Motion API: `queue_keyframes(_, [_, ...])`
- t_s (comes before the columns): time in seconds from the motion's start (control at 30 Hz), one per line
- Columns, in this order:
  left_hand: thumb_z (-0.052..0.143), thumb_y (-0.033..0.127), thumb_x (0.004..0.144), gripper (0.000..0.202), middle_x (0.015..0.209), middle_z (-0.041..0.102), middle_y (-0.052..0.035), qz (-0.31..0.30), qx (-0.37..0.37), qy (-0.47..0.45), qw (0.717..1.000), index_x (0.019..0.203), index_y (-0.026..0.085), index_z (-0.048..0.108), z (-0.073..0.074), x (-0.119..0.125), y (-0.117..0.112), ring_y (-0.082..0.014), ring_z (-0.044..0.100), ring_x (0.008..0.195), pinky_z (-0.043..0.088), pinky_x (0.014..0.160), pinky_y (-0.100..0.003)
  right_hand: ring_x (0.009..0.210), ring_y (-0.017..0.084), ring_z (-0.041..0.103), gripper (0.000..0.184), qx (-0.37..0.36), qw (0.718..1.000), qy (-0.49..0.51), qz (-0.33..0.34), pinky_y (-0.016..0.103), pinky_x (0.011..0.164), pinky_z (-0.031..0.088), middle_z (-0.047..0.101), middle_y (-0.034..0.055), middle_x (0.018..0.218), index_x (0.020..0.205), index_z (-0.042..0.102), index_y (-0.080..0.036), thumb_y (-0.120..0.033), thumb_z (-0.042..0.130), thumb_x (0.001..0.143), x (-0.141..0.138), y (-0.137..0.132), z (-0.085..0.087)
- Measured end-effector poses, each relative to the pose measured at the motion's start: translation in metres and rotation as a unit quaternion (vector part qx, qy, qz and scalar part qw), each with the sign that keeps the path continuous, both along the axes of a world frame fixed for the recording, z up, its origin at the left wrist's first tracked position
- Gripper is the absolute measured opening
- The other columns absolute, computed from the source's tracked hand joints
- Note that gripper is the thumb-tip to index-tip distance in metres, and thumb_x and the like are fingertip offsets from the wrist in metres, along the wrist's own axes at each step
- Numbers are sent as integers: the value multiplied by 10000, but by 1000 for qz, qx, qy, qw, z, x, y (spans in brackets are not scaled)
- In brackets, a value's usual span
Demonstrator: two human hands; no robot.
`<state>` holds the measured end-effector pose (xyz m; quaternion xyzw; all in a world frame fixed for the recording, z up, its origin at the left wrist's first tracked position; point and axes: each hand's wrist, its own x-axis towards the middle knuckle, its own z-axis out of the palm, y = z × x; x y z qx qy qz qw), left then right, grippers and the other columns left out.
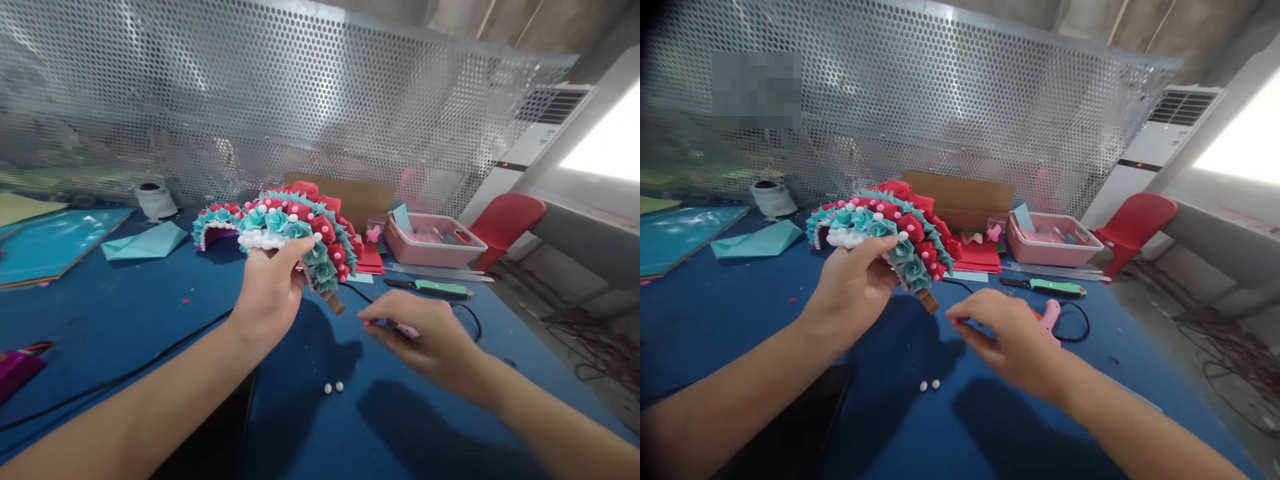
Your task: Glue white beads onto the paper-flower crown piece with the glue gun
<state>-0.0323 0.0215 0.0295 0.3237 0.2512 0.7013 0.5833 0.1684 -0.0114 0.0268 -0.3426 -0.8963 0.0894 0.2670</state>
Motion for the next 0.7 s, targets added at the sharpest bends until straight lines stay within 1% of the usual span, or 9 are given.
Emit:
queue_keyframes(0.1, [688, 135, 730, 142, 826, 606, 17, -7, 0, -9, 1000, 748, 215, 572, 1, 2, -1, -127, 536, 727, 426, 637, -254, 783, 127, 661, 115, -30, 998, -51, -11, 230, 708, 520, 708, 13, 826, 920, 665, -215, -232, 552, 908, 10, 5, -37])
queue_keyframes(0.2, [685, 101, 706, 172, 778, 590, 26, -11, -12, -19, 1000, 701, 215, 557, 2, 3, -2, -127, 521, 702, 428, 664, -262, 714, 149, 651, 85, -34, 996, -73, -26, 251, 652, 519, 695, 12, 753, 809, 654, -213, -276, 629, 860, 17, 8, -63])
queue_keyframes(0.27, [688, 80, 685, 184, 765, 583, 27, -10, -14, -20, 1000, 682, 213, 560, 2, 4, -2, -127, 518, 701, 424, 663, -260, 712, 149, 647, 88, -37, 996, -78, -25, 254, 653, 522, 691, 15, 752, 789, 660, -200, -276, 664, 834, 19, 8, -74])
queue_keyframes(0.37, [683, 69, 674, 179, 765, 580, 28, -10, -10, -20, 1000, 679, 211, 575, 3, 4, -3, -123, 515, 702, 426, 668, -260, 755, 132, 651, 96, -40, 996, -84, -10, 241, 688, 530, 696, 27, 818, 869, 700, -204, -241, 611, 870, 22, 6, -81])
queue_keyframes(0.43, [672, 66, 680, 171, 740, 560, 34, -11, -7, -27, 1000, 680, 208, 577, 3, 4, -2, -115, 510, 694, 436, 691, -268, 792, 131, 660, 155, -36, 995, -92, 4, 244, 714, 537, 704, 39, 883, 952, 711, -227, -214, 569, 890, 27, 5, -78])
queue_keyframes(0.53, [660, 73, 686, 155, 723, 545, 32, -14, -10, -27, 999, 682, 198, 569, 3, 4, -1, -111, 503, 683, 433, 664, -269, 873, 149, 679, 254, -13, 995, -95, 13, 264, 749, 555, 710, 66, 987, 1069, 689, -238, -196, 492, 913, 44, 8, -60])
queue_keyframes(0.63, [658, 79, 670, 143, 737, 560, 16, -16, -19, -14, 1000, 699, 189, 573, 1, 2, 1, -125, 516, 700, 421, 624, -266, 854, 181, 693, 283, 8, 995, -86, -44, 297, 701, 572, 716, 98, 991, 1093, 682, -211, -220, 460, 919, 71, 18, -33])
queue_keyframes(0.67, [658, 82, 664, 139, 741, 567, 13, -20, -24, -14, 999, 703, 187, 577, 0, 2, 1, -130, 524, 710, 423, 629, -269, 829, 189, 694, 253, 23, 992, -91, -86, 310, 693, 574, 723, 83, 961, 1030, 705, -233, -251, 484, 907, 80, 21, -26])
queue_keyframes(0.7, [659, 87, 658, 133, 746, 576, 10, -27, -30, -16, 999, 704, 186, 581, -1, 1, 2, -135, 532, 719, 428, 640, -275, 829, 204, 691, 247, 27, 991, -91, -99, 332, 704, 574, 722, 87, 944, 1003, 715, -235, -274, 495, 897, 88, 25, -20])
